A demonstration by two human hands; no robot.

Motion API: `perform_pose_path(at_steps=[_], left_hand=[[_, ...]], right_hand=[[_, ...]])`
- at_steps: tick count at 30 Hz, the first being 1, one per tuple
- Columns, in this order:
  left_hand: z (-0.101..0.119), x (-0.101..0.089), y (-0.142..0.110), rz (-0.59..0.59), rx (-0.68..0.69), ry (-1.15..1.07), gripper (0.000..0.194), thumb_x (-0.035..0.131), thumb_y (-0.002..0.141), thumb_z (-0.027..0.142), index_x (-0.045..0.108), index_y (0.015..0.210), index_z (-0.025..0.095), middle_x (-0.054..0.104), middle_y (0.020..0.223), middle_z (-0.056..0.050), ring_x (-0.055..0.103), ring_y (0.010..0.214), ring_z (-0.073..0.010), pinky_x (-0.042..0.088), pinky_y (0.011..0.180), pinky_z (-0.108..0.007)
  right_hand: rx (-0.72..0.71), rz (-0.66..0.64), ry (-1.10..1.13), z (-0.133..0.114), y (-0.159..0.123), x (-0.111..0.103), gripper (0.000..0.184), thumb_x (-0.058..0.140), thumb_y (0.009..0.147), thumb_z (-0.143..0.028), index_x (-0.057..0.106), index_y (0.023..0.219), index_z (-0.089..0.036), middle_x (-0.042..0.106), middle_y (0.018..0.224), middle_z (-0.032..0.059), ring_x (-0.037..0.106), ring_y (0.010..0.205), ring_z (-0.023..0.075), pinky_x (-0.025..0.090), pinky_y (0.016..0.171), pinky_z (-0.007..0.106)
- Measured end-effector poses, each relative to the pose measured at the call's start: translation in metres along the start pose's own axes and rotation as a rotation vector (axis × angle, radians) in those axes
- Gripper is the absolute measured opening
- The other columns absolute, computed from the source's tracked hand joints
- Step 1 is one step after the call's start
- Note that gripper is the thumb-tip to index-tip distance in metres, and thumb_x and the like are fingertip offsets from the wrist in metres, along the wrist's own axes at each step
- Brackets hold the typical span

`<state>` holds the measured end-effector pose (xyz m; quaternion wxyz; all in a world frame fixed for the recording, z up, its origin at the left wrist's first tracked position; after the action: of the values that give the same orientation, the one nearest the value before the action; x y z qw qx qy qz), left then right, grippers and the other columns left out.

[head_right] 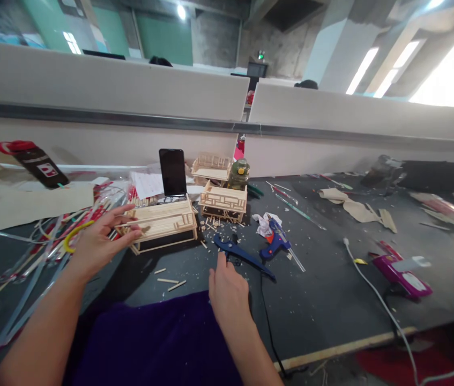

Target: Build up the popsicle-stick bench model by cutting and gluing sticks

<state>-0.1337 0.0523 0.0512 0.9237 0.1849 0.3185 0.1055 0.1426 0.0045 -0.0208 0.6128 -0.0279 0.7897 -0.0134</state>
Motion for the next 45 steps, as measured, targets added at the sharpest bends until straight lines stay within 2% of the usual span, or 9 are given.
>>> perform_pose_path(at_steps=[5, 13, 23, 27, 30, 33, 38, 42, 45], left_hand=[[-0.003, 0.001, -0.001, -0.005, -0.019, -0.009, 0.059, 0.068, 0.079, 0.041, 0.052, 0.133, 0.024, 0.072, 0.098, -0.005, 0.068, 0.093, -0.0239, 0.050, 0.092, -0.040], [-0.007, 0.002, -0.001, -0.010, -0.015, -0.041, 0.059, 0.070, 0.077, 0.039, 0.053, 0.132, 0.026, 0.071, 0.094, -0.004, 0.068, 0.090, -0.0222, 0.052, 0.087, -0.035], [-0.007, 0.003, -0.002, -0.023, -0.023, -0.074, 0.060, 0.067, 0.079, 0.037, 0.051, 0.134, 0.022, 0.069, 0.095, -0.005, 0.067, 0.094, -0.0225, 0.050, 0.092, -0.038], [-0.007, 0.003, -0.003, -0.020, -0.018, -0.074, 0.056, 0.066, 0.080, 0.035, 0.052, 0.133, 0.023, 0.069, 0.095, -0.004, 0.067, 0.093, -0.0212, 0.049, 0.093, -0.038], [-0.006, 0.004, -0.003, -0.025, -0.027, -0.079, 0.056, 0.066, 0.080, 0.033, 0.051, 0.133, 0.022, 0.068, 0.095, -0.004, 0.067, 0.093, -0.0212, 0.051, 0.090, -0.038], [-0.003, 0.003, -0.004, -0.021, -0.020, -0.056, 0.056, 0.066, 0.079, 0.032, 0.052, 0.133, 0.021, 0.068, 0.093, -0.004, 0.067, 0.091, -0.0212, 0.049, 0.092, -0.039], [0.002, 0.002, -0.003, -0.025, 0.004, -0.008, 0.054, 0.065, 0.080, 0.032, 0.053, 0.131, 0.019, 0.069, 0.095, -0.004, 0.066, 0.093, -0.0212, 0.047, 0.094, -0.038], [0.002, 0.000, -0.002, -0.022, 0.025, 0.017, 0.053, 0.064, 0.080, 0.032, 0.053, 0.131, 0.019, 0.069, 0.096, -0.003, 0.066, 0.095, -0.0209, 0.046, 0.095, -0.036], [0.002, 0.000, -0.002, -0.007, 0.040, 0.007, 0.053, 0.064, 0.080, 0.031, 0.054, 0.130, 0.019, 0.069, 0.094, -0.003, 0.066, 0.095, -0.0209, 0.046, 0.095, -0.036]], right_hand=[[-0.011, -0.016, -0.020, 0.002, -0.002, 0.001, 0.044, 0.044, 0.095, -0.022, 0.042, 0.139, -0.016, 0.073, 0.083, 0.0088, 0.072, 0.076, 0.0243, 0.045, 0.063, 0.028], [0.018, 0.040, 0.007, -0.009, 0.001, -0.005, 0.038, 0.042, 0.094, -0.019, 0.047, 0.132, -0.017, 0.073, 0.077, 0.0079, 0.072, 0.075, 0.0227, 0.043, 0.063, 0.026], [0.071, 0.011, -0.022, -0.017, 0.039, -0.008, 0.033, 0.039, 0.094, -0.017, 0.046, 0.125, -0.012, 0.072, 0.076, 0.0106, 0.073, 0.079, 0.0262, 0.046, 0.066, 0.029], [0.057, 0.000, -0.097, -0.014, 0.041, -0.003, 0.034, 0.039, 0.098, -0.026, 0.044, 0.128, -0.012, 0.073, 0.078, 0.0126, 0.073, 0.077, 0.0282, 0.047, 0.064, 0.031], [0.034, 0.016, -0.110, -0.016, 0.032, -0.009, 0.033, 0.040, 0.099, -0.035, 0.050, 0.123, -0.014, 0.073, 0.079, 0.0127, 0.073, 0.075, 0.0270, 0.046, 0.063, 0.029], [-0.075, 0.062, -0.007, -0.034, 0.021, -0.021, 0.027, 0.040, 0.100, -0.032, 0.057, 0.117, -0.020, 0.074, 0.082, 0.0092, 0.072, 0.077, 0.0228, 0.044, 0.064, 0.026], [-0.314, 0.052, 0.286, -0.090, 0.016, -0.032, 0.026, 0.043, 0.098, -0.029, 0.065, 0.111, -0.026, 0.075, 0.090, 0.0045, 0.070, 0.087, 0.0210, 0.043, 0.073, 0.026], [-0.379, -0.057, 0.399, -0.129, 0.023, -0.022, 0.047, 0.051, 0.092, -0.030, 0.048, 0.138, -0.019, 0.074, 0.087, 0.0077, 0.069, 0.085, 0.0246, 0.044, 0.072, 0.030], [-0.361, -0.118, 0.474, -0.140, 0.027, -0.010, 0.058, 0.051, 0.091, -0.029, 0.038, 0.146, -0.017, 0.073, 0.085, 0.0075, 0.067, 0.082, 0.0239, 0.043, 0.069, 0.029]])
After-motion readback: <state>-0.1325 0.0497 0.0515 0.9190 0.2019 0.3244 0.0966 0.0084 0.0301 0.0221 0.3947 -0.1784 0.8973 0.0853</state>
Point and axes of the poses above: each hand's wrist, its own y-axis towards the middle knuckle, its own x-axis out of the palm, z = x × y, the point moved 7 cm from there along y, towards the middle knuckle
